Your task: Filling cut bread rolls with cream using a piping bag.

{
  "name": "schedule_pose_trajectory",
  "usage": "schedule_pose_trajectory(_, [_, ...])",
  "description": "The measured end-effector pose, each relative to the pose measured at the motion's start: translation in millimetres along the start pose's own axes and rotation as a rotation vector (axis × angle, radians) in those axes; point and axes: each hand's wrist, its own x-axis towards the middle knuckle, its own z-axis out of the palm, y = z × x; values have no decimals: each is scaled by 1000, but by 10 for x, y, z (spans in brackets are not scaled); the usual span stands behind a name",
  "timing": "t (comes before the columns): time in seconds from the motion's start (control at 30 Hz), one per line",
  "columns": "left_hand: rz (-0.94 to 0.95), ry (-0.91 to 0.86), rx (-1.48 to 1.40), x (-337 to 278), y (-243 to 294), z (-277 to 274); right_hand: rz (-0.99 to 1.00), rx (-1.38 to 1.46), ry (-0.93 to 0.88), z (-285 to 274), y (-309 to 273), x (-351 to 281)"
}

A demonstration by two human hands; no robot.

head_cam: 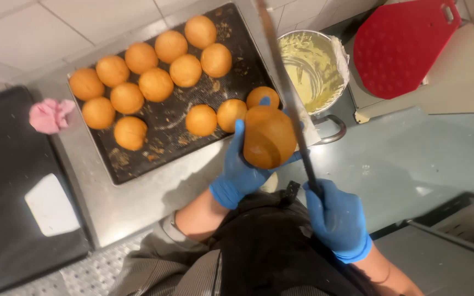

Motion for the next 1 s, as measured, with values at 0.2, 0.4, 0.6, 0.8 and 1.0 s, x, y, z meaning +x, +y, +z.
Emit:
schedule_pose_trajectory(0.2, [112,33,221,194,-173,230,-218,-114,-86,-176,230,68])
schedule_pose_trajectory(0.4, [128,-102,476,54,-182,254,-235,-139,-94,-130,204,122])
schedule_pose_trajectory(0.6, [133,-56,434,71,106,573,-279,-119,-48,-62,-10,150])
schedule_pose_trajectory(0.8, [65,-37,507,-73,253,299,-230,-190,-38,236,-74,50])
schedule_pose_trajectory(1.0, [-3,-79,390,-52,564,367,-219,-121,41,520,-454,166])
